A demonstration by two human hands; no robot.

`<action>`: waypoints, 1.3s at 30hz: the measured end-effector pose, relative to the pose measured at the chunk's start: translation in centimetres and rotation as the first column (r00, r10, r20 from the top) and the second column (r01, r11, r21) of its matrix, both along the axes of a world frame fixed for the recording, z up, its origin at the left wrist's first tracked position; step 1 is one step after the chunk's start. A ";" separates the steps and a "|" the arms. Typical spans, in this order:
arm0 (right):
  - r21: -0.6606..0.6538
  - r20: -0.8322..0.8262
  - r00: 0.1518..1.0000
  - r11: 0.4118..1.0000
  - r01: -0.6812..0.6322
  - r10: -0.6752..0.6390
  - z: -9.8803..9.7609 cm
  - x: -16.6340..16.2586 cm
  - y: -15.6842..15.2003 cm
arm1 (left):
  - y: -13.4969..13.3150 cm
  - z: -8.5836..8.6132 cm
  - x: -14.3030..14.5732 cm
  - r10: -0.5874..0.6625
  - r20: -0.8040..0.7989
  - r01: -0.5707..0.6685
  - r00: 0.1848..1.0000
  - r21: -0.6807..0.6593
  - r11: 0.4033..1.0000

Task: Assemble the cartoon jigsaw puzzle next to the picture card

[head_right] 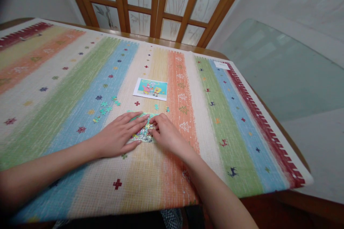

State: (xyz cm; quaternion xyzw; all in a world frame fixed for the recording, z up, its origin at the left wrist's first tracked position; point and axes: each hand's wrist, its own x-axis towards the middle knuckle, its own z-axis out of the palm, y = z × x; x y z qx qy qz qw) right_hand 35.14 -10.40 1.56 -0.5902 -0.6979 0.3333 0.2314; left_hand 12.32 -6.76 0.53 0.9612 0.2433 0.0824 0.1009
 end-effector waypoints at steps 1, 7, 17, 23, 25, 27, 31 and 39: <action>-0.014 -0.001 1.000 1.000 -0.003 0.003 0.0 0.0 0.1 | 0.2 0.1 0.1 -0.008 0.002 0.008 1.000 -0.007 1.000; -0.079 0.044 0.999 0.997 0.025 -0.021 0.5 -0.4 0.9 | 0.8 0.2 0.1 -0.017 0.056 0.020 0.998 -0.054 0.998; -0.140 0.101 0.995 0.990 0.024 -0.010 1.5 -0.6 1.6 | 1.4 0.5 -0.4 -0.052 0.060 0.059 0.997 -0.115 0.992; -0.100 0.128 0.992 0.995 -0.005 0.018 1.6 -0.7 1.8 | 1.4 0.6 -0.4 -0.054 0.040 0.058 0.998 -0.117 0.991; -0.037 0.143 0.989 0.998 -0.043 0.048 1.7 -0.9 1.7 | 1.3 0.5 -0.3 -0.052 0.034 0.056 0.998 -0.113 0.992; 0.016 0.155 0.985 0.997 -0.079 0.076 1.9 -1.1 1.6 | 1.3 0.3 -0.4 -0.049 0.032 0.052 0.998 -0.105 0.993; 0.052 0.151 0.984 0.993 -0.106 0.097 2.0 -1.6 1.3 | 1.3 0.1 -0.4 -0.040 0.038 0.043 0.998 -0.089 0.995; 0.191 0.063 0.981 0.963 -0.190 0.181 1.4 -0.4 1.0 | 1.4 0.1 -0.5 -0.052 0.050 0.056 0.997 -0.093 0.994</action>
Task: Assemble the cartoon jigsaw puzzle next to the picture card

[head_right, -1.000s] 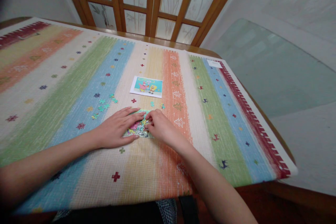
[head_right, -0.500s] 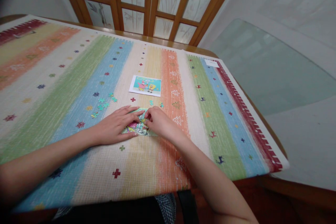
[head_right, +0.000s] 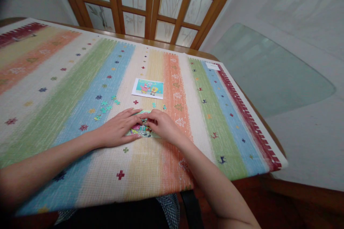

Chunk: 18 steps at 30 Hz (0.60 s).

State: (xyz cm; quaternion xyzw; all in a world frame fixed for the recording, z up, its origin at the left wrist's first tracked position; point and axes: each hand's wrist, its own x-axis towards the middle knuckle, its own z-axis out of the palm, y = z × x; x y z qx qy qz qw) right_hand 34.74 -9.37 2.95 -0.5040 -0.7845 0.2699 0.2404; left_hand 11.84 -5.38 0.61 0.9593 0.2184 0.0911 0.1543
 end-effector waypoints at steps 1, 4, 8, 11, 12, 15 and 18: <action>0.009 -0.031 0.999 1.000 0.008 -0.008 -0.2 0.2 -0.2 | 0.0 0.0 0.0 -0.006 0.004 0.006 1.000 0.000 1.000; 0.030 -0.076 0.996 0.998 0.048 -0.046 -0.7 0.5 -0.7 | 0.0 -0.1 -0.1 -0.012 0.014 0.012 1.000 0.001 1.000; 0.040 -0.022 0.999 0.998 0.046 -0.045 -1.0 0.3 -0.8 | 0.0 -0.3 -0.2 -0.003 0.026 0.004 1.000 -0.008 1.000; 0.038 0.004 0.999 0.999 0.033 -0.033 -0.9 0.1 -0.7 | 0.0 -0.5 -0.1 0.003 0.028 -0.003 1.000 -0.007 1.000; 0.035 0.000 0.999 0.999 0.037 -0.037 -0.9 0.1 -0.7 | 0.0 -0.5 -0.1 -0.001 0.025 0.001 1.000 -0.003 1.000; 0.006 -0.034 0.997 0.997 0.071 -0.071 -1.0 0.1 -0.7 | 0.0 -0.5 -0.1 -0.021 0.000 0.021 1.000 0.015 1.000; -0.005 -0.038 0.995 0.996 0.092 -0.092 -1.1 0.2 -0.7 | 0.0 -0.4 -0.1 -0.039 -0.026 0.040 0.999 0.029 0.999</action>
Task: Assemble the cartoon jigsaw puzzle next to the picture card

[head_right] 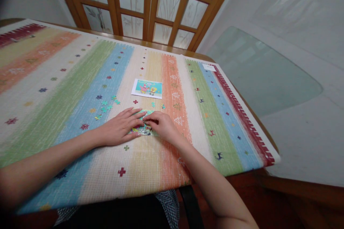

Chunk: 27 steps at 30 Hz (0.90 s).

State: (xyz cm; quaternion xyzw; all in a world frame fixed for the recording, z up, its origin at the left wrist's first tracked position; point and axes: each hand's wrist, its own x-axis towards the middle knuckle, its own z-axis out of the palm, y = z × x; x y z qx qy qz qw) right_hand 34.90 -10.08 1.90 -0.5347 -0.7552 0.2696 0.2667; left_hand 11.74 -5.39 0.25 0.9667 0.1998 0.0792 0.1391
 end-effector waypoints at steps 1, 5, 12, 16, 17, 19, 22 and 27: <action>0.008 0.014 1.000 1.000 -0.007 0.007 0.0 0.0 0.0 | 0.0 0.0 0.0 -0.003 -0.005 0.003 1.000 0.002 1.000; 0.035 0.104 0.993 0.997 -0.067 0.063 0.3 -0.2 0.3 | 0.0 -0.1 0.0 0.002 0.006 -0.002 1.000 0.005 1.000; 0.000 0.146 0.982 0.993 -0.121 0.120 0.8 0.0 1.2 | 0.1 -0.2 0.1 -0.032 -0.008 0.032 0.999 0.022 0.999; -0.064 0.123 0.975 0.982 -0.178 0.185 1.1 0.4 2.2 | 0.1 -0.1 0.1 -0.053 -0.037 0.054 0.998 0.035 0.998; -0.083 0.122 0.973 0.979 -0.188 0.198 1.2 0.5 2.4 | 0.2 -0.1 0.1 -0.056 -0.040 0.058 0.998 0.033 0.998; -0.119 0.118 0.972 0.974 -0.191 0.205 1.5 0.6 2.7 | 0.3 0.0 0.1 -0.058 -0.040 0.059 0.998 0.026 0.998; -0.161 0.093 0.982 0.976 -0.149 0.166 1.8 0.5 2.8 | 0.3 0.0 0.0 -0.055 -0.024 0.056 0.998 0.016 0.998; -0.192 0.026 0.998 0.980 -0.054 0.061 1.3 0.4 2.1 | 0.2 -0.1 0.1 -0.050 -0.019 0.051 0.999 0.019 0.999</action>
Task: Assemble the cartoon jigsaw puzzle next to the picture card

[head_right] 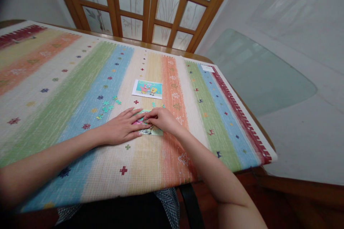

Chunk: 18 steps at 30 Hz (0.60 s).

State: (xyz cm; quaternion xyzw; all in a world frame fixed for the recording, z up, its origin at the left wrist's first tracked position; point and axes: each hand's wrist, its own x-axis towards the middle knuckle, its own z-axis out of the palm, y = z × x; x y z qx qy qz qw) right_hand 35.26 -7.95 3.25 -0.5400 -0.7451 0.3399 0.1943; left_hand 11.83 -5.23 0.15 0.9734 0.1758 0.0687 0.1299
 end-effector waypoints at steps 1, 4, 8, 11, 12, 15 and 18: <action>0.004 -0.005 1.000 1.000 0.017 -0.017 -0.1 0.0 -0.2 | 0.0 -0.1 0.0 0.002 0.001 -0.002 1.000 -0.001 1.000; 0.068 -0.013 0.998 0.996 0.064 -0.063 -0.2 -0.1 -0.8 | 0.0 -0.4 0.0 0.005 0.016 -0.005 1.000 -0.006 1.000; 0.214 -0.075 0.982 0.959 0.184 -0.172 0.6 0.1 -1.8 | 0.2 -0.6 0.0 -0.006 0.017 0.005 1.000 0.008 1.000; 0.265 -0.166 0.937 0.902 0.341 -0.306 1.4 0.5 -3.0 | 0.2 -0.3 0.0 -0.009 0.010 0.009 1.000 0.019 1.000; 0.281 -0.183 0.924 0.883 0.376 -0.336 1.6 0.6 -3.6 | 0.3 -0.2 -0.1 -0.008 0.010 0.008 1.000 0.019 1.000; 0.331 -0.157 0.916 0.855 0.400 -0.368 1.3 0.9 -5.7 | 0.4 0.2 -0.1 -0.002 0.020 0.002 1.000 0.000 1.000; 0.299 -0.075 0.947 0.899 0.320 -0.313 0.1 1.0 -7.7 | 0.6 0.3 -0.3 -0.001 0.029 0.002 1.000 -0.030 1.000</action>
